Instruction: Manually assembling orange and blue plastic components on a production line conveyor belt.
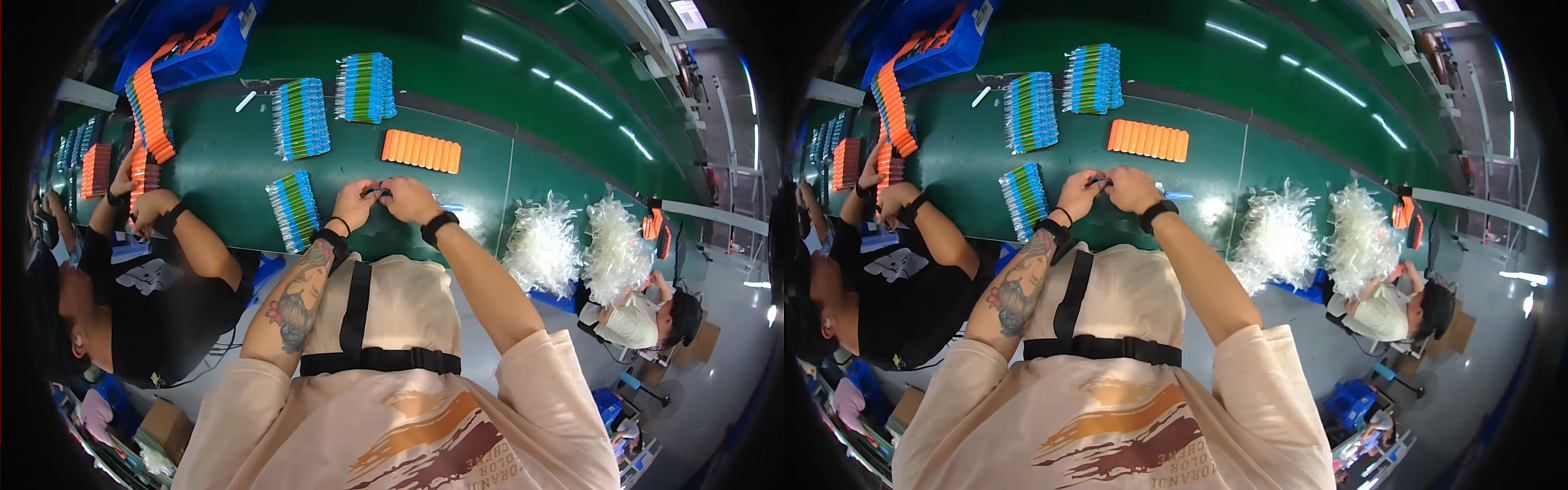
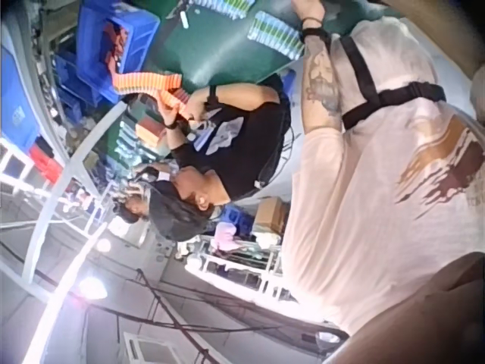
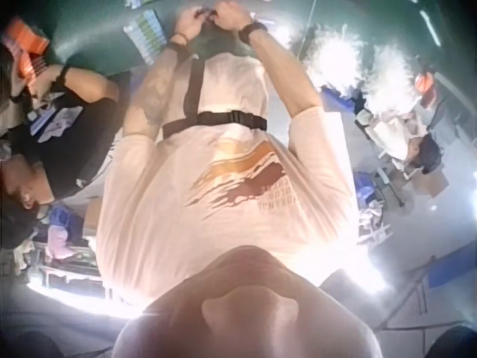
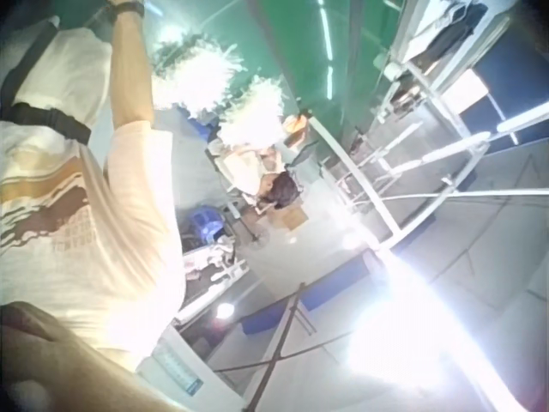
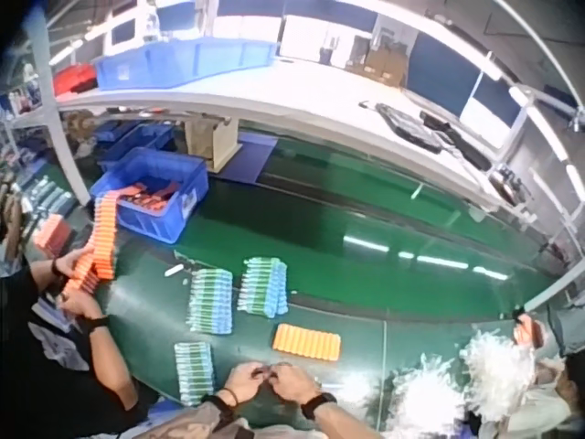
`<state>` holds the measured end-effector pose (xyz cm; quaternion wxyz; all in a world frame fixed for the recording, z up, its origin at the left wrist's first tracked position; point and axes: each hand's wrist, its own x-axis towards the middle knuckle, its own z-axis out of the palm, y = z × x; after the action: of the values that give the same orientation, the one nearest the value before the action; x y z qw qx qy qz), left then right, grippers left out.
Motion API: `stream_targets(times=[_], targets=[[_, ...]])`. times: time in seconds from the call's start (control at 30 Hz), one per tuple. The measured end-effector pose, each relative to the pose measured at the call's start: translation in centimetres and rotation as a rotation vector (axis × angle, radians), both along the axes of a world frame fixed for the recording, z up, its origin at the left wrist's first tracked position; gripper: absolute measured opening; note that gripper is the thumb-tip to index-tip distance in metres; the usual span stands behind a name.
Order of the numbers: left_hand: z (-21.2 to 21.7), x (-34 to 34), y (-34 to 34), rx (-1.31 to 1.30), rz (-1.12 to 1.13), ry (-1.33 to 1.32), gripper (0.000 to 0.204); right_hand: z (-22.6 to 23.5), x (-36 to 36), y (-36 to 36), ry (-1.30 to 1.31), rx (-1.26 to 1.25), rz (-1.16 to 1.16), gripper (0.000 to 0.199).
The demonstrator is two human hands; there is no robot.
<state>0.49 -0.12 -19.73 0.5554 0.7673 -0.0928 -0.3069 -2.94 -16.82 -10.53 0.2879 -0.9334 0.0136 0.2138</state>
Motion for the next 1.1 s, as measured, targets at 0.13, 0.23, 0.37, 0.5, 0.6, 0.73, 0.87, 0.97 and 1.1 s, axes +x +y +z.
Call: stream_targets(times=[0.13, 0.23, 0.37, 0.5, 0.6, 0.73, 0.87, 0.97, 1.1], targets=[[1.3, -0.3, -1.0, -0.169, 0.079, 0.157, 0.020, -0.4, 1.2, -1.5, 0.105, 0.030, -0.051, 0.029], [1.8, -0.2, -0.8, -0.186, 0.129, 0.151, 0.019, -0.8, 2.2, -2.1, 0.187, 0.025, 0.003, 0.027], [1.6, 0.3, -0.7, 0.046, 0.005, 0.050, 0.021, 0.1, 3.4, -2.4, 0.282, 0.017, 0.076, 0.029], [0.7, 0.5, -0.3, 0.103, -0.057, -0.041, 0.027, -0.9, 3.1, -2.2, 0.277, 0.038, 0.116, 0.032], [2.0, 0.3, -0.8, 0.047, 0.006, 0.070, 0.029, -0.9, 1.9, -2.4, 0.177, 0.035, -0.046, 0.034], [3.0, 0.4, -0.9, 0.082, 0.028, 0.077, 0.027, -0.9, 0.1, -0.6, -0.024, -0.109, -0.121, 0.040], [3.4, 0.6, -1.4, 0.099, 0.024, 0.083, 0.025, -1.2, 0.9, -2.2, -0.027, -0.055, -0.056, 0.042], [3.1, 0.7, -1.2, 0.136, 0.061, 0.125, 0.025, -0.5, 1.6, -2.5, 0.068, -0.101, 0.037, 0.044], [4.0, 0.6, -1.9, 0.120, 0.052, 0.104, 0.025, -0.4, 2.1, -3.6, 0.198, -0.173, 0.031, 0.049]])
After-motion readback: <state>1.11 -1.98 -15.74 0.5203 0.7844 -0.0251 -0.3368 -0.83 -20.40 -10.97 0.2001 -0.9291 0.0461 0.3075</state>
